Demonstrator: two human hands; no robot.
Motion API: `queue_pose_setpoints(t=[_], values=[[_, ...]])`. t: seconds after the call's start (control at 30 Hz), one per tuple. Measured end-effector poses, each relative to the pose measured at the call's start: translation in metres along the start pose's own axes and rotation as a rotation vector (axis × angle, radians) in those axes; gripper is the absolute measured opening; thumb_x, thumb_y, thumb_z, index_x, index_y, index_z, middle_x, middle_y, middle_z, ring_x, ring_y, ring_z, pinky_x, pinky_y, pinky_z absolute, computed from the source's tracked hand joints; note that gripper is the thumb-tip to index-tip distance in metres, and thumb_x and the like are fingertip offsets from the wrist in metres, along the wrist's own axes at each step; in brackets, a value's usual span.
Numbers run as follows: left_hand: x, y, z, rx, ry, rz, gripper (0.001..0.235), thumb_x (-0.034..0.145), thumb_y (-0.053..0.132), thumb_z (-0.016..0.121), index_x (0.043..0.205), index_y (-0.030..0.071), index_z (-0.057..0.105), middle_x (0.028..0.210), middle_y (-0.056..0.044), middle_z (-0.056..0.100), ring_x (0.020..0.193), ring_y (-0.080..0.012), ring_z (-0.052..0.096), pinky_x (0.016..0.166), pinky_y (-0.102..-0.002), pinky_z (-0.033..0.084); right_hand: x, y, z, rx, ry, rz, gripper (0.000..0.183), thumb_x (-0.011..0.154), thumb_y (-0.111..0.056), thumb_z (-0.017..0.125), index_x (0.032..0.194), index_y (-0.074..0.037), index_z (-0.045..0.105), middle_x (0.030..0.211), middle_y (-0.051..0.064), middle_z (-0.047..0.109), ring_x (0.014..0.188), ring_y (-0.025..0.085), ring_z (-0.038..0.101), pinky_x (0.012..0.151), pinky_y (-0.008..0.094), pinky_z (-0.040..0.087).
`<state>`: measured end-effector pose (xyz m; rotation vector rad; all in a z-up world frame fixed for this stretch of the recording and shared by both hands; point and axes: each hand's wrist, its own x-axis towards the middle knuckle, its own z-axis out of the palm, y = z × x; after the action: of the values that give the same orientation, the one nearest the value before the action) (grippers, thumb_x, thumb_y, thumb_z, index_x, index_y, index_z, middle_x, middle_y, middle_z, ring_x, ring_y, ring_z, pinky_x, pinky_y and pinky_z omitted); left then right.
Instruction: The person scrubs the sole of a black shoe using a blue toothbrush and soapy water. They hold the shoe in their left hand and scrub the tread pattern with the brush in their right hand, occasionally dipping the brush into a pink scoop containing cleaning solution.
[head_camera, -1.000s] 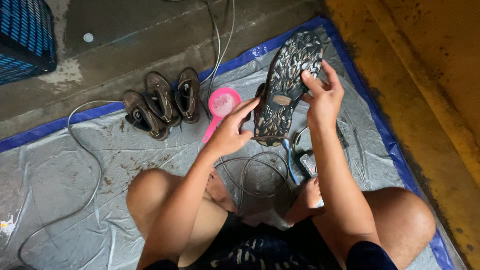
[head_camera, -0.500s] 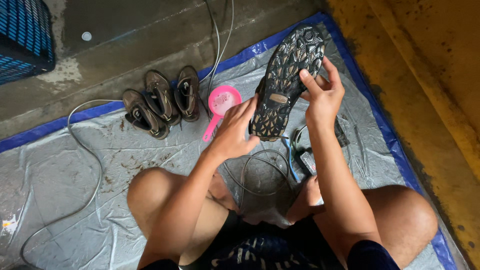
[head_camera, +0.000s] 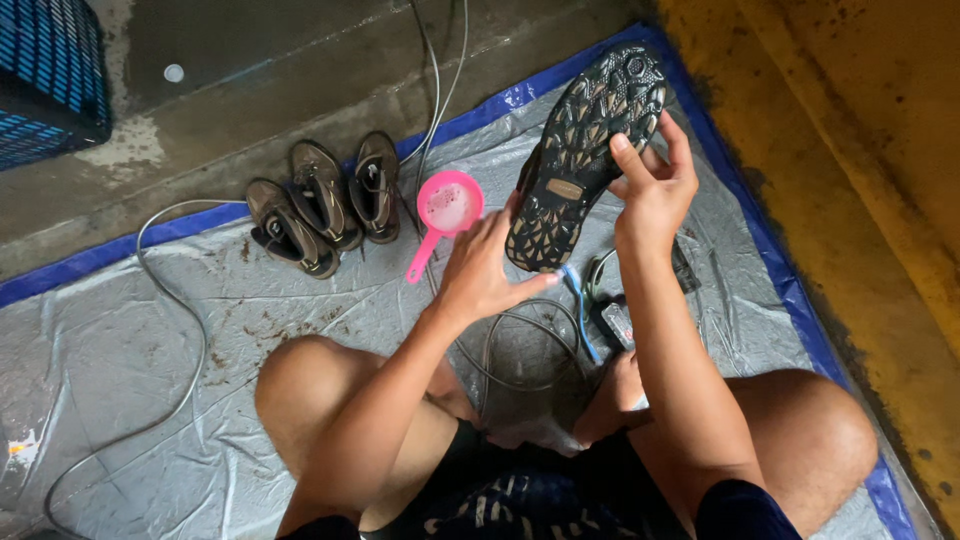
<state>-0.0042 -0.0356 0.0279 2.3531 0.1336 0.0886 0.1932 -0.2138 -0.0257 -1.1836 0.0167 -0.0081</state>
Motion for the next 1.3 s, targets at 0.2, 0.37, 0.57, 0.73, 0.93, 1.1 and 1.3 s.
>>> queue_pose_setpoints(t=[0.2,0.37,0.57,0.73,0.93,1.1,1.3], values=[[0.001,0.007,0.011,-0.066,0.195,0.146,0.134,0.076,0.044,0.097,0.176,0.005,0.017,0.167,-0.034,0.044,0.149,-0.0554,0.051,0.120,-0.067,0.046,-0.015,-0.002,0.009,0.065,0.079,0.082,0.052,0.094,-0.010,0.095,0.139,-0.020,0.071,0.107,0.014,0.082,0.085,0.024,0.083,0.064,0.042,0.075],[0.003,-0.006,0.036,-0.186,0.375,0.088,0.125,0.066,0.023,0.096,0.172,0.009,0.033,0.160,-0.030,0.053,0.144,-0.0520,0.057,0.118,-0.062,0.051,-0.016,0.002,0.014,-0.005,0.073,0.093,0.051,0.093,-0.020,0.095,0.138,-0.017,0.072,0.111,0.016,0.077,0.088,0.022,0.078,0.065,0.043,0.077],[0.013,-0.040,0.045,-0.220,0.413,0.065,0.115,0.065,0.028,0.097,0.164,0.006,0.042,0.147,-0.026,0.062,0.138,-0.0433,0.062,0.118,-0.051,0.050,0.003,0.103,-0.046,-0.446,-0.035,-0.116,0.031,0.108,-0.033,0.067,0.125,-0.008,0.075,0.101,0.017,0.080,0.093,0.031,0.078,0.080,0.044,0.066],[0.011,-0.054,0.047,-0.158,0.397,-0.005,0.123,0.052,0.028,0.100,0.162,0.010,0.048,0.135,-0.025,0.069,0.127,-0.0468,0.068,0.108,-0.057,0.058,-0.014,0.262,-0.163,-1.433,-0.274,0.017,0.030,0.104,-0.040,0.073,0.101,-0.012,0.083,0.090,0.018,0.081,0.096,0.048,0.079,0.085,0.061,0.064],[0.004,-0.049,0.040,-0.065,0.303,-0.175,0.126,0.052,0.039,0.097,0.165,0.021,0.046,0.143,-0.015,0.066,0.135,-0.0370,0.065,0.108,-0.058,0.058,-0.056,0.344,-0.215,-1.841,-0.488,0.277,0.032,0.103,-0.040,0.066,0.114,-0.014,0.080,0.097,0.017,0.082,0.094,0.040,0.082,0.078,0.055,0.065],[0.003,-0.048,0.034,-0.024,0.331,-0.085,0.127,0.054,0.048,0.094,0.167,0.019,0.044,0.148,-0.015,0.064,0.137,-0.0365,0.064,0.099,-0.060,0.062,-0.075,0.303,-0.194,-1.744,-0.484,-0.029,0.038,0.106,-0.042,0.058,0.114,-0.010,0.077,0.101,0.016,0.077,0.103,0.041,0.079,0.084,0.058,0.065],[0.000,-0.047,0.027,-0.022,0.412,-0.046,0.123,0.058,0.050,0.094,0.167,0.023,0.046,0.152,-0.009,0.063,0.140,-0.0317,0.063,0.095,-0.059,0.064,-0.059,0.240,-0.104,-1.002,-0.227,-0.129,0.014,0.117,-0.018,0.057,0.126,-0.007,0.059,0.088,0.020,0.073,0.084,0.049,0.070,0.078,0.060,0.052]])
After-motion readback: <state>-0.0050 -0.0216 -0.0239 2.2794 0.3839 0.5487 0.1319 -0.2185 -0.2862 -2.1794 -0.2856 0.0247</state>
